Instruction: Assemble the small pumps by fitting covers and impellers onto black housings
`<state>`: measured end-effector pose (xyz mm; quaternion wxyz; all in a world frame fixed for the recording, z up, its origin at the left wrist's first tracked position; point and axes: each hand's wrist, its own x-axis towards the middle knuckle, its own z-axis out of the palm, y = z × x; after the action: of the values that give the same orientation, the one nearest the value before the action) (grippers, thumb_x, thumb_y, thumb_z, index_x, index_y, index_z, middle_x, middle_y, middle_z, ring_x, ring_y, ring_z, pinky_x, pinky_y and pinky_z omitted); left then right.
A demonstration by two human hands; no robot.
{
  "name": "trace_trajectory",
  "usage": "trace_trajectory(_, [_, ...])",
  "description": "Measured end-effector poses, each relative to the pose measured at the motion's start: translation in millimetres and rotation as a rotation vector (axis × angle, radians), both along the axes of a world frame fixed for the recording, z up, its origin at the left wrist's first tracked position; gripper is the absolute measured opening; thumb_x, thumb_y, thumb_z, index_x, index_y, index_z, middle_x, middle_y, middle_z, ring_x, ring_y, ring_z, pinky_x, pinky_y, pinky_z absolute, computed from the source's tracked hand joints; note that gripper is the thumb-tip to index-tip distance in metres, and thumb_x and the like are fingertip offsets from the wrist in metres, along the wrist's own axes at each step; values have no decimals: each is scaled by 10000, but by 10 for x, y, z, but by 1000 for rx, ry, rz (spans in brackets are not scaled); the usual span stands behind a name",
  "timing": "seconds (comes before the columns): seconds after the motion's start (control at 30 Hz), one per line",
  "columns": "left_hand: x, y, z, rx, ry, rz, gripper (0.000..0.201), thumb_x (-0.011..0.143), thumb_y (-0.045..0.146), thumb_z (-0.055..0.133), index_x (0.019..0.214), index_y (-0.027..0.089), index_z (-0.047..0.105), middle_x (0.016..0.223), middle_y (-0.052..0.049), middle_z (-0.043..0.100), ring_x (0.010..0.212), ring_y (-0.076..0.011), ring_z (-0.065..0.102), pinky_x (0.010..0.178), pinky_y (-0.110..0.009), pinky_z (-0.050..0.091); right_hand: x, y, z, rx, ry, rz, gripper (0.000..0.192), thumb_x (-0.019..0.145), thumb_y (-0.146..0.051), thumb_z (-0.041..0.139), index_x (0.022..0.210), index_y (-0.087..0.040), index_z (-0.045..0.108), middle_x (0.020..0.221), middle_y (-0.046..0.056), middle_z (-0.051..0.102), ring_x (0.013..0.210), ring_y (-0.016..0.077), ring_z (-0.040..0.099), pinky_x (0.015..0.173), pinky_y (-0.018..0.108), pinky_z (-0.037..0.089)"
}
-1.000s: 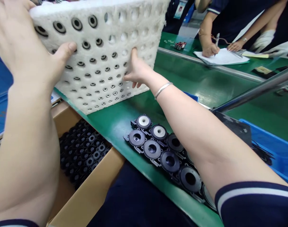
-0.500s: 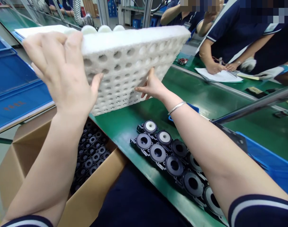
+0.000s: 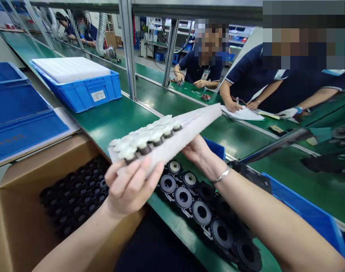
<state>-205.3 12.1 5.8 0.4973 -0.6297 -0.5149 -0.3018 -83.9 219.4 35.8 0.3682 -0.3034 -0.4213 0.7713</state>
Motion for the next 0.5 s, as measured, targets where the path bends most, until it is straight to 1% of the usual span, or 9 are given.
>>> trace_trajectory(0.07, [25, 46, -105, -10, 72, -42, 322, 779, 185, 809, 1029, 377, 745, 1330, 27, 575, 1175, -211, 495, 904, -372, 532, -9, 12, -50, -61, -66, -73, 164, 845, -193, 547, 978, -206, 642, 914, 33, 749, 829, 189, 696, 737, 331, 626])
trace_trajectory(0.1, [15, 78, -156, -10, 103, -52, 295, 786, 207, 809, 1006, 394, 749, 1310, 51, 604, 1165, -196, 511, 906, -354, 531, -20, 38, -85, -79, -96, -101, 172, 855, -176, 535, 985, -207, 644, 889, 30, 746, 787, 190, 690, 696, 327, 622])
trace_trajectory(0.2, [-109, 184, -329, -6, 165, -68, 312, 794, 260, 811, 1052, 422, 745, 1239, 73, 691, 1120, -187, 585, 927, -340, 534, -71, 155, -233, -100, -174, -131, 171, 909, -163, 521, 1018, -200, 647, 864, 27, 729, 728, 178, 672, 642, 313, 606])
trace_trajectory(0.27, [-257, 236, -461, -37, 182, -78, 361, 810, 255, 799, 1124, 417, 728, 1188, 56, 732, 1079, -184, 633, 950, -337, 531, -107, 230, -348, -123, -241, -141, 162, 958, -228, 554, 1080, -170, 643, 952, 43, 714, 790, 164, 677, 698, 319, 605])
trace_trajectory(0.37, [-511, 270, -658, -160, 117, -128, 477, 845, 164, 755, 1258, 384, 665, 1149, 38, 755, 1041, -153, 674, 1000, -309, 512, -137, 305, -464, -140, -331, -139, 330, 971, -365, 604, 1228, -159, 606, 1194, 86, 652, 1007, 190, 664, 857, 388, 592])
trace_trajectory(0.43, [-651, 274, -774, -244, 48, -183, 533, 865, 92, 709, 1320, 354, 619, 1142, 32, 757, 1051, -140, 678, 1028, -299, 495, -132, 332, -475, -148, -378, -94, 377, 967, -383, 612, 1275, -168, 587, 1274, 97, 618, 1088, 212, 644, 915, 425, 575])
trace_trajectory(0.5, [-741, 274, -868, -284, 3, -216, 502, 887, 58, 667, 1315, 315, 618, 1105, 26, 763, 1041, -135, 679, 1032, -299, 484, -103, 345, -442, -167, -428, -10, 376, 966, -375, 614, 1277, -166, 587, 1273, 96, 620, 1091, 216, 645, 919, 430, 574])
